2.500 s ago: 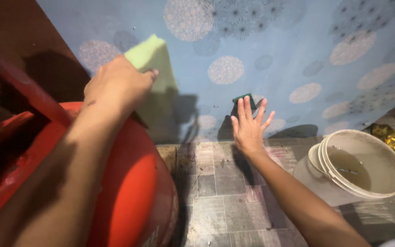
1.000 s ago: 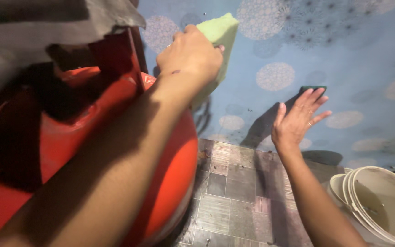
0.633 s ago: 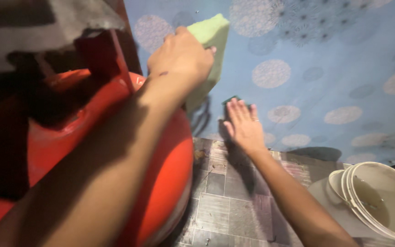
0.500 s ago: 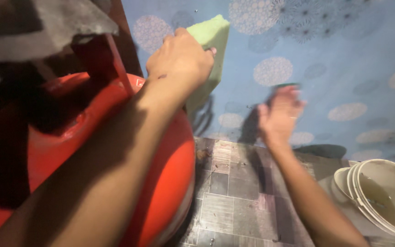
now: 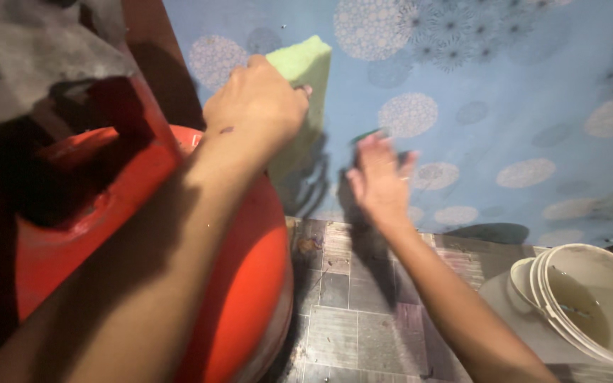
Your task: The person scrubs a patterned wall using a green sponge and a cloth, repeatedly dipping the sponge into a bucket of water to clean the surface.
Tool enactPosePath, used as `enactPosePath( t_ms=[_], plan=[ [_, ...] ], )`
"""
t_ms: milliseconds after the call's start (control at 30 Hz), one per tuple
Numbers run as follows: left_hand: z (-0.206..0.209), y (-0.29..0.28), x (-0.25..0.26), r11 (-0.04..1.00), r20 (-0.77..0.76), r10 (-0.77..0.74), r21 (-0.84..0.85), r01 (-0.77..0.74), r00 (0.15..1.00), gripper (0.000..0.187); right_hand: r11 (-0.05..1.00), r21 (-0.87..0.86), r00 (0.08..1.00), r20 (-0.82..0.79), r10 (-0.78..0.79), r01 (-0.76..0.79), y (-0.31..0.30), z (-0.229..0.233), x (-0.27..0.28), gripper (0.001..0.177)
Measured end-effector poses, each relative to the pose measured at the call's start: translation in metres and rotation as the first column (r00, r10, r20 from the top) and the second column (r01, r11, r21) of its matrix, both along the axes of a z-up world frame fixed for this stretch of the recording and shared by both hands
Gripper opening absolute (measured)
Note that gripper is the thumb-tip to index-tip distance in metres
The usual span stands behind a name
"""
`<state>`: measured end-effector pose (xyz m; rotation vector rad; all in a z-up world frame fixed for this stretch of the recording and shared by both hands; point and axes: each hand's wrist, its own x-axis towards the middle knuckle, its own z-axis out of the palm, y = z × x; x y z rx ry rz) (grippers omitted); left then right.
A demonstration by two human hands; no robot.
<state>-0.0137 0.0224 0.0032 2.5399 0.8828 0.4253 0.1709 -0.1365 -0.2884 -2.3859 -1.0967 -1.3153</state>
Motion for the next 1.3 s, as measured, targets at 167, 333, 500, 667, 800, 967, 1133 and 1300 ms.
enactPosePath(
  t_ms=[167, 333, 500, 667, 800, 967, 1133, 1300],
  plan=[
    [-0.003, 0.001, 0.001, 1.0, -0.041, -0.019, 0.001, 0.019, 0.999, 0.06, 0.993, 0.115, 0.992, -0.129, 0.002, 0.013, -0.017, 0.007, 0.001, 0.073],
    [0.0, -0.003, -0.003, 1.0, -0.047, -0.011, -0.012, 0.01, 0.999, 0.06, 0.998, -0.065, 1.0, -0.027, 0.0, -0.002, -0.005, 0.012, -0.017, 0.067],
    [-0.005, 0.002, -0.003, 0.999, -0.009, -0.033, -0.003, 0.033, 0.999, 0.061, 0.998, 0.066, 1.0, -0.006, -0.001, 0.001, 0.005, 0.015, -0.025, 0.063],
    [-0.004, 0.005, -0.006, 0.999, 0.001, -0.035, -0.002, 0.035, 0.999, 0.059, 1.0, -0.027, 1.0, -0.009, 0.001, -0.001, 0.005, 0.027, -0.03, 0.062],
    [-0.003, 0.003, -0.006, 0.999, 0.007, -0.044, 0.014, 0.044, 0.999, 0.062, 1.0, -0.002, 0.998, -0.064, -0.001, 0.001, 0.0, 0.034, -0.031, 0.062],
    [-0.008, 0.0, -0.006, 0.999, -0.025, -0.041, -0.012, 0.04, 0.999, 0.061, 0.999, 0.022, 0.999, -0.015, -0.032, 0.032, -0.011, 0.026, -0.032, 0.061],
    [-0.004, 0.0, -0.009, 0.999, -0.006, -0.044, 0.017, 0.044, 0.999, 0.064, 0.993, -0.098, 0.997, 0.022, -0.072, 0.073, -0.013, 0.025, -0.03, 0.06],
    [-0.003, -0.001, -0.006, 0.999, -0.026, -0.051, 0.016, 0.052, 0.998, 0.062, 0.998, 0.03, 0.998, -0.045, -0.054, 0.055, -0.014, 0.024, -0.031, 0.06]
  ],
)
